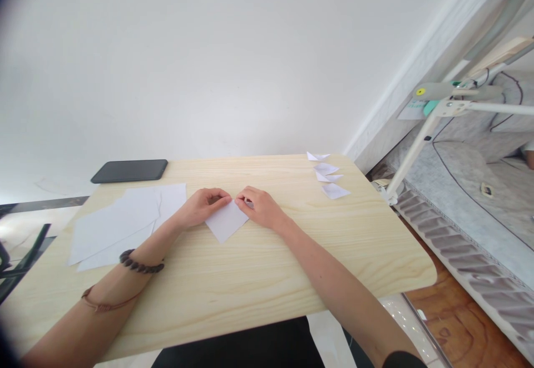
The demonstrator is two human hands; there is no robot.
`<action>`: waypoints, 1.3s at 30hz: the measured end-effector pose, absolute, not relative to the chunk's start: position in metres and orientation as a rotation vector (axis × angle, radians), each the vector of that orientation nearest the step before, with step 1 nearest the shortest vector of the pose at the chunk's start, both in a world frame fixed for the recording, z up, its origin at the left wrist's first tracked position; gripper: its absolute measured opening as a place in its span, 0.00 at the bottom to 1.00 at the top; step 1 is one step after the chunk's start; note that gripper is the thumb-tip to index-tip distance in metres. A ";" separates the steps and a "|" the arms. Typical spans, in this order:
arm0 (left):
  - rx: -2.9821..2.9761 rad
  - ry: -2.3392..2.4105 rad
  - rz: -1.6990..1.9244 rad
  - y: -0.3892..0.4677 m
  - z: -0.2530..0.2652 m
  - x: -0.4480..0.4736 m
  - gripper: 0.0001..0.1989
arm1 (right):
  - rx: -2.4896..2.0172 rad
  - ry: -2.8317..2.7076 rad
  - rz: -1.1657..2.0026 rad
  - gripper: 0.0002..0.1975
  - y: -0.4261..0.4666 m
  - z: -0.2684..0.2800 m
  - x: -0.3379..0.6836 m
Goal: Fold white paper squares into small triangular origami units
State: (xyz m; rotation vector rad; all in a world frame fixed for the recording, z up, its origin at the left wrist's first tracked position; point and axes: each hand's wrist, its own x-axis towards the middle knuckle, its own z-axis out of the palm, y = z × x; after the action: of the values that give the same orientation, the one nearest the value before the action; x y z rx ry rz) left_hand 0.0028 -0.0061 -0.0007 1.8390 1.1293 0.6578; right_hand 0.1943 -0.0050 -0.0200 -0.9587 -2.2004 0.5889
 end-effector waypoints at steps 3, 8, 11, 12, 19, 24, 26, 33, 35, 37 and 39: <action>1.802 1.101 0.622 -0.005 -0.003 0.001 0.17 | -1.000 -2.203 0.672 0.09 -0.005 -0.019 0.195; 1.785 1.091 0.589 -0.002 -0.005 -0.002 0.17 | -1.067 -2.236 0.915 0.10 -0.003 -0.011 0.201; 1.797 1.078 0.592 -0.001 -0.004 -0.003 0.17 | -1.038 -2.244 1.006 0.10 -0.002 -0.007 0.205; 1.799 1.074 0.588 -0.001 -0.003 -0.003 0.17 | -1.034 -2.246 1.018 0.09 -0.001 -0.007 0.206; 1.792 1.046 0.549 -0.002 0.001 -0.006 0.17 | -1.036 -2.210 1.014 0.10 0.000 -0.012 0.206; 1.829 1.057 0.578 -0.004 -0.001 -0.004 0.17 | -1.098 -2.208 0.895 0.09 -0.003 -0.016 0.199; 1.853 1.075 0.584 -0.004 -0.002 -0.003 0.17 | -1.098 -2.208 0.858 0.09 -0.004 -0.016 0.196; 1.876 1.101 0.610 -0.002 0.000 -0.005 0.18 | -1.015 -2.230 0.945 0.08 -0.003 -0.009 0.202; 1.850 1.094 0.600 -0.001 0.001 -0.007 0.17 | -1.024 -2.256 0.951 0.07 -0.001 -0.007 0.206; 1.821 1.095 0.592 0.000 0.002 -0.008 0.17 | -1.054 -2.272 0.954 0.07 0.000 -0.006 0.210; 1.796 1.097 0.583 0.001 0.002 -0.009 0.17 | -1.072 -2.277 0.963 0.07 0.001 -0.006 0.213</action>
State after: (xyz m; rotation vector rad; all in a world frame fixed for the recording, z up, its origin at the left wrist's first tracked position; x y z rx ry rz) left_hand -0.0091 0.0006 0.0019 1.7963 1.0974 0.5827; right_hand 0.2126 0.0008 -0.0059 -1.0717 -2.2775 0.9633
